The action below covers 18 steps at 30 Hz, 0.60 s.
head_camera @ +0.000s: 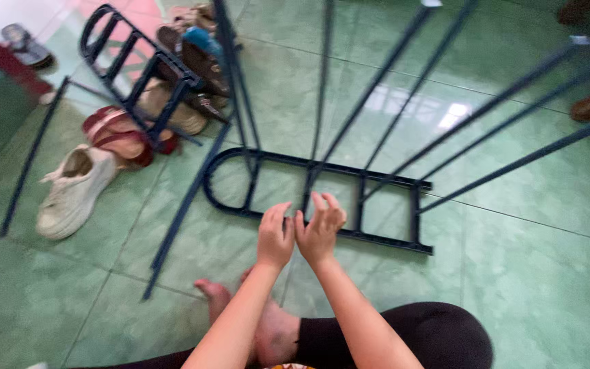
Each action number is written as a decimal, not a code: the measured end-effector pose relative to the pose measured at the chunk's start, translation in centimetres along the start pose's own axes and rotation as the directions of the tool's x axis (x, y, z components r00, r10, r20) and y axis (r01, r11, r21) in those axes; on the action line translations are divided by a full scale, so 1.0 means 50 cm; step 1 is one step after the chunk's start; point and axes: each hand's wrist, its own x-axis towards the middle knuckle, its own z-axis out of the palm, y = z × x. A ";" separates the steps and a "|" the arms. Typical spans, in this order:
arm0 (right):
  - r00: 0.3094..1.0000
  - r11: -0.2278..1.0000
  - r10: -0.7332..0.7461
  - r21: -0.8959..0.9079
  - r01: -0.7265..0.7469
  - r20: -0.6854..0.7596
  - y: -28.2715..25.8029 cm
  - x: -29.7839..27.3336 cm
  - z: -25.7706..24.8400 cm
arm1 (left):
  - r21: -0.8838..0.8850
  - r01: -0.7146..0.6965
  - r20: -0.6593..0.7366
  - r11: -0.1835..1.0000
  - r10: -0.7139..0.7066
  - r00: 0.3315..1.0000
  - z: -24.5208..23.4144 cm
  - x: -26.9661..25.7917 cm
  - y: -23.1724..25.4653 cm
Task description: The person assembles a blue plastic rack by inserting thin blue poles into the base and connecting them to middle support pieces by hand.
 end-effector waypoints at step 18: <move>0.832 0.996 -0.016 0.083 -0.036 0.554 -0.435 -0.150 0.440 | 0.614 0.519 -0.134 0.595 -0.569 0.811 -0.395 -0.113 -0.632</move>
